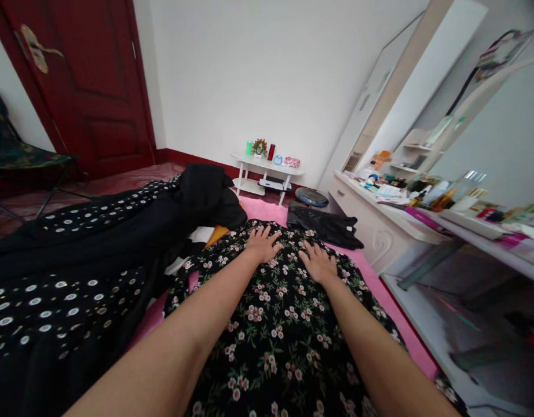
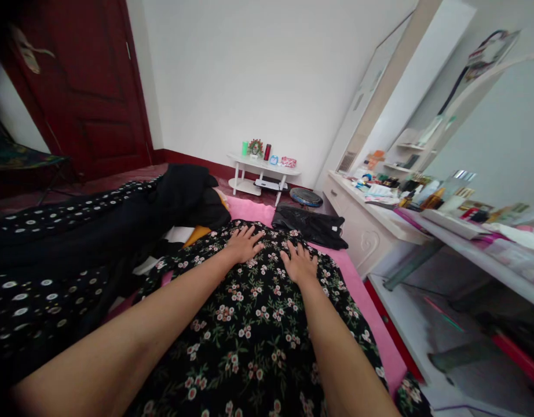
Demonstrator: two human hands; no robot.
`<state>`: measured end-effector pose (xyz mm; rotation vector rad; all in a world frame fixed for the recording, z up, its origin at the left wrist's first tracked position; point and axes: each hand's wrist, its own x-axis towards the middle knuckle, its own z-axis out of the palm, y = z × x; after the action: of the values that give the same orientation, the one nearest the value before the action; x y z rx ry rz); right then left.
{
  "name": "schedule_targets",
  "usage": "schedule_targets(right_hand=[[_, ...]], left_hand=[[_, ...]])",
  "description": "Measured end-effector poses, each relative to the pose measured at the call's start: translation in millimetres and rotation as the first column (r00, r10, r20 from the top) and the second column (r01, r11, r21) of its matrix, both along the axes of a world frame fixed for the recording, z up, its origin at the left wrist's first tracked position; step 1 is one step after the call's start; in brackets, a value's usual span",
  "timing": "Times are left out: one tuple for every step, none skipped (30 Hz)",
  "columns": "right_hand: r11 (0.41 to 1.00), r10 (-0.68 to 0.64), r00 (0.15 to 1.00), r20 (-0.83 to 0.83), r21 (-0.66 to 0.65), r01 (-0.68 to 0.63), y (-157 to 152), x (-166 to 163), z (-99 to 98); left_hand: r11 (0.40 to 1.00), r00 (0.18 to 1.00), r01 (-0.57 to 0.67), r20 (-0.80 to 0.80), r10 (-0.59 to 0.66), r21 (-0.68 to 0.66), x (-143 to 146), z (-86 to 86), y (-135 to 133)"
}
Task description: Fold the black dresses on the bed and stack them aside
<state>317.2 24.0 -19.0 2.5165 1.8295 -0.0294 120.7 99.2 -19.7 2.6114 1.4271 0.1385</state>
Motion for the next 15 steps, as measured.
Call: schedule_targets(right_hand=[[0.999,-0.016,1.000,-0.004,-0.050,0.016,0,-2,6.7],[0.994,-0.033,0.999,-0.006,-0.103,0.032,-1,-6,14.9],[0.987,-0.047,0.999,-0.004,-0.152,0.046,-2,-10,23.8],[0.983,-0.052,0.999,0.003,-0.178,0.052,-6,-17,32.4],[0.985,-0.041,0.999,0.015,-0.167,0.043,-12,-25,39.6],[0.994,-0.011,1.000,0.025,-0.113,0.014,-20,-35,44.4],[0.999,0.033,0.999,0.029,-0.027,-0.032,-30,-46,46.4],[0.994,0.089,0.996,0.025,0.062,-0.090,-42,-58,45.1],[0.980,0.153,0.988,0.013,0.123,-0.154,-54,-70,40.9],[0.966,0.212,0.977,-0.008,0.154,-0.208,-66,-81,34.2],[0.956,0.258,0.966,-0.035,0.155,-0.249,-77,-91,26.0],[0.950,0.287,0.956,-0.060,0.145,-0.276,-87,-99,17.3],[0.948,0.298,0.951,-0.078,0.136,-0.286,-94,-105,9.1],[0.949,0.295,0.952,-0.086,0.141,-0.282,-99,-109,2.0],[0.950,0.284,0.955,-0.086,0.158,-0.268,-102,-111,-3.3]], left_hand=[[1.000,0.999,0.011,-0.032,-0.012,-0.022,-3,6.2,-4],[0.999,0.998,0.031,-0.061,-0.034,-0.045,-8,13.6,-8],[0.996,0.994,0.057,-0.086,-0.063,-0.064,-15,22.0,-12],[0.993,0.990,0.084,-0.108,-0.092,-0.080,-24,31.0,-16],[0.990,0.985,0.107,-0.129,-0.119,-0.092,-34,40.2,-21],[0.988,0.980,0.123,-0.148,-0.136,-0.098,-47,49.1,-27],[0.987,0.976,0.128,-0.163,-0.142,-0.093,-60,57.5,-34],[0.990,0.976,0.121,-0.174,-0.133,-0.076,-74,65.0,-42],[0.994,0.977,0.101,-0.183,-0.108,-0.045,-88,71.7,-51],[0.998,0.979,0.070,-0.190,-0.069,-0.005,-101,77.6,-61],[0.999,0.980,0.029,-0.196,-0.020,0.040,-114,82.6,-71],[0.996,0.979,-0.018,-0.203,0.035,0.085,-126,86.8,-82],[0.990,0.974,-0.066,-0.209,0.092,0.127,-136,90.2,-92],[0.981,0.965,-0.111,-0.217,0.145,0.161,-146,92.8,-102],[0.971,0.955,-0.149,-0.227,0.189,0.185,-153,94.5,-111]])
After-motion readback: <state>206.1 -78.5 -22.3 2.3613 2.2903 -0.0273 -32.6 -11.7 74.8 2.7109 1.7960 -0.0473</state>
